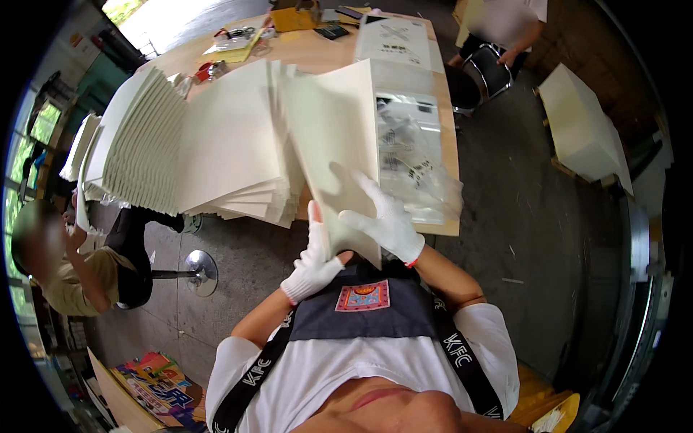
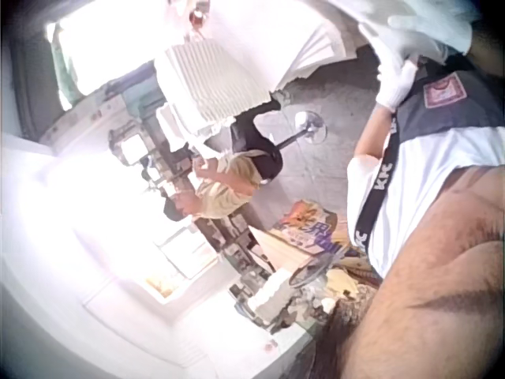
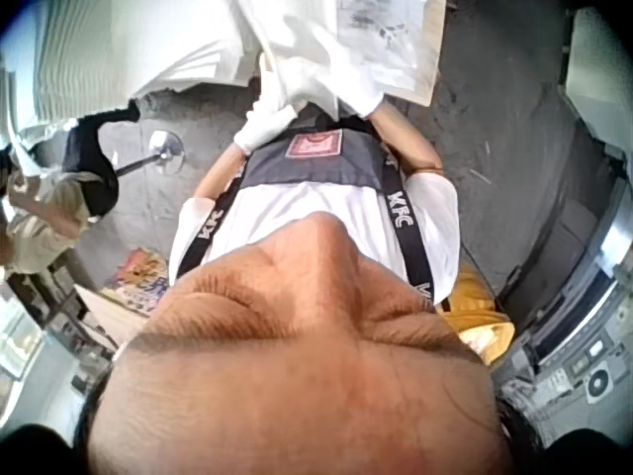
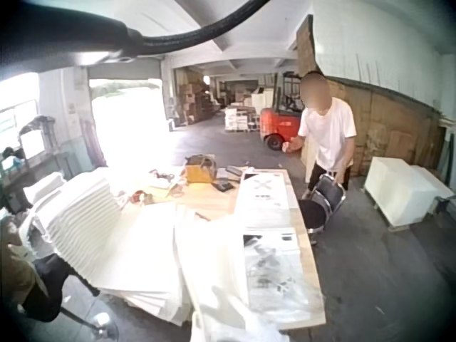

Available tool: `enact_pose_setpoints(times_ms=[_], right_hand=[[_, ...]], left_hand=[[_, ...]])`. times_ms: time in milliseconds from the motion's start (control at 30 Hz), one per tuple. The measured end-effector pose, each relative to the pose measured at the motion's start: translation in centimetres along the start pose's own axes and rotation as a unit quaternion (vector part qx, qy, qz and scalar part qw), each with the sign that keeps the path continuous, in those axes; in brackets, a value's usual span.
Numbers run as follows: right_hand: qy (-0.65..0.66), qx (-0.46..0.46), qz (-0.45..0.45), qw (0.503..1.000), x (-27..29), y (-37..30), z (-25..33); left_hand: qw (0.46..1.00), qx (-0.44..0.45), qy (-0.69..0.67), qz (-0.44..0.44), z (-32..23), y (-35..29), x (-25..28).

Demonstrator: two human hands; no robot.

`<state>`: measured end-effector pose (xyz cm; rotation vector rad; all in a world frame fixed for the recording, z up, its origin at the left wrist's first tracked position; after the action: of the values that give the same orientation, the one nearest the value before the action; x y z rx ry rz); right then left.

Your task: The person repeatedly picks up stacks of white paper, places them into clear plastic packaging, and seals the packages. The person stacks the finished packages on the table. Another person is visible in the background handling similar materials.

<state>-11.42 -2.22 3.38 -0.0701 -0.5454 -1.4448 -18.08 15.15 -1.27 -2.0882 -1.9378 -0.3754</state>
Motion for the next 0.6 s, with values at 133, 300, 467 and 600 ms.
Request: enact_pose_setpoints(times_ms=[133,300,467,600], right_hand=[[0.005,-0.02,-0.124,0.992,1.1,-1.8,-3.0],[-0.114,-0.003,-0.311,0.944,10.6,-5.1,-3.7],[-0.196,-0.06,-0.36,0.91,18.9,-12.0,-2.5],[-0.313,-0.122,-0.3,0.893,19.6,-17.4,-5.4]], left_hand=[[0.935,-0.253,0.242,0.06,0.1,2.6,-5.2],[0.959,-0.261,-0.016,0.112,-3.4,6.5,-8.9],[0.955,-0.242,0.165,0.05,-5.7,13.3,-16.9],[0.928,-0.234,0.276,0.087,-6.5,16.6,-21.8]])
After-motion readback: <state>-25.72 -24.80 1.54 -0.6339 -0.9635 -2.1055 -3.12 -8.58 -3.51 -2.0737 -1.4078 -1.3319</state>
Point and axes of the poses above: each hand's wrist, its own y-axis towards the middle knuckle, its own x-axis out of the back of the hand, z = x × y, the point moved 2 cm from there along y, towards the middle knuckle, and after that the axes turned 8 degrees about -z, right-handed, at the moved point
